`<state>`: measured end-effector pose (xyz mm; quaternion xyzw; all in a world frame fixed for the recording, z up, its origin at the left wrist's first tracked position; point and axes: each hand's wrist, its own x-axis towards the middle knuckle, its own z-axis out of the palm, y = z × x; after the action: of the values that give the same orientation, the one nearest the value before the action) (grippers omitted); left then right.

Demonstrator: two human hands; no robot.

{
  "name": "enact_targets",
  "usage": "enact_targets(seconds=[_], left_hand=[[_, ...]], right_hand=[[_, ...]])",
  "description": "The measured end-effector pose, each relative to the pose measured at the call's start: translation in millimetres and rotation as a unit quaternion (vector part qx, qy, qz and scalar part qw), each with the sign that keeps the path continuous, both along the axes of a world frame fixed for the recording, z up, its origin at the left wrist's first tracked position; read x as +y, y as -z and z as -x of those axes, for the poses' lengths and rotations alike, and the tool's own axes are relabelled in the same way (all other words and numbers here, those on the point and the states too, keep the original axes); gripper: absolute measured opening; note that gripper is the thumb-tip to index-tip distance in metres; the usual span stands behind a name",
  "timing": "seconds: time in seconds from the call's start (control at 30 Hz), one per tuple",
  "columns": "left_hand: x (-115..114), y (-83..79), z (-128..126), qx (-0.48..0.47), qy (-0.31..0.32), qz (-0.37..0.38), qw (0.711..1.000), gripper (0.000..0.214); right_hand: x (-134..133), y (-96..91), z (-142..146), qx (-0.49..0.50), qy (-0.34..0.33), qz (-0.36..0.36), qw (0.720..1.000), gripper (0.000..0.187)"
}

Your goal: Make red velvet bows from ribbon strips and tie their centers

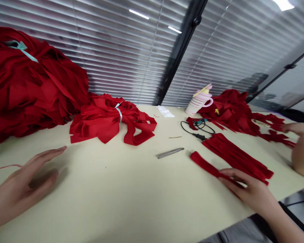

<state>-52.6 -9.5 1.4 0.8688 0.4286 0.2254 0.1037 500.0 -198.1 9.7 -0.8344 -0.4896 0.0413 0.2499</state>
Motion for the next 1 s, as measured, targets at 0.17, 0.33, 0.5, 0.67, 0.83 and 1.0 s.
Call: enact_targets(seconds=[0.17,0.33,0.5,0.67,0.83,1.0], left_hand=[[2.7,2.6,1.8,0.002,-0.003,0.005,1.000,0.046],[4.3,3.7,1.9,0.007,-0.004,0.011,1.000,0.049],[3.5,4.0,3.8,0.007,-0.006,0.021,1.000,0.048],[6.7,7.8,6.0,0.015,-0.001,0.010,1.000,0.050],[7.5,9.6,7.3,0.022,0.004,-0.003,1.000,0.052],[6.2,7.6,6.7,0.025,0.003,-0.011,1.000,0.050]], right_hand=[[14.9,12.2,-52.7,-0.058,0.072,-0.007,0.996,0.033],[28.9,10.9,-61.9,-0.103,0.092,0.011,0.990,0.032],[29.7,8.8,-60.3,-0.122,0.085,0.024,0.989,0.029],[27.5,9.5,-61.9,-0.127,0.073,0.027,0.989,0.033],[28.6,7.6,-64.2,-0.142,0.070,0.020,0.987,0.033],[30.4,6.9,-57.8,-0.155,0.083,0.014,0.984,0.040]])
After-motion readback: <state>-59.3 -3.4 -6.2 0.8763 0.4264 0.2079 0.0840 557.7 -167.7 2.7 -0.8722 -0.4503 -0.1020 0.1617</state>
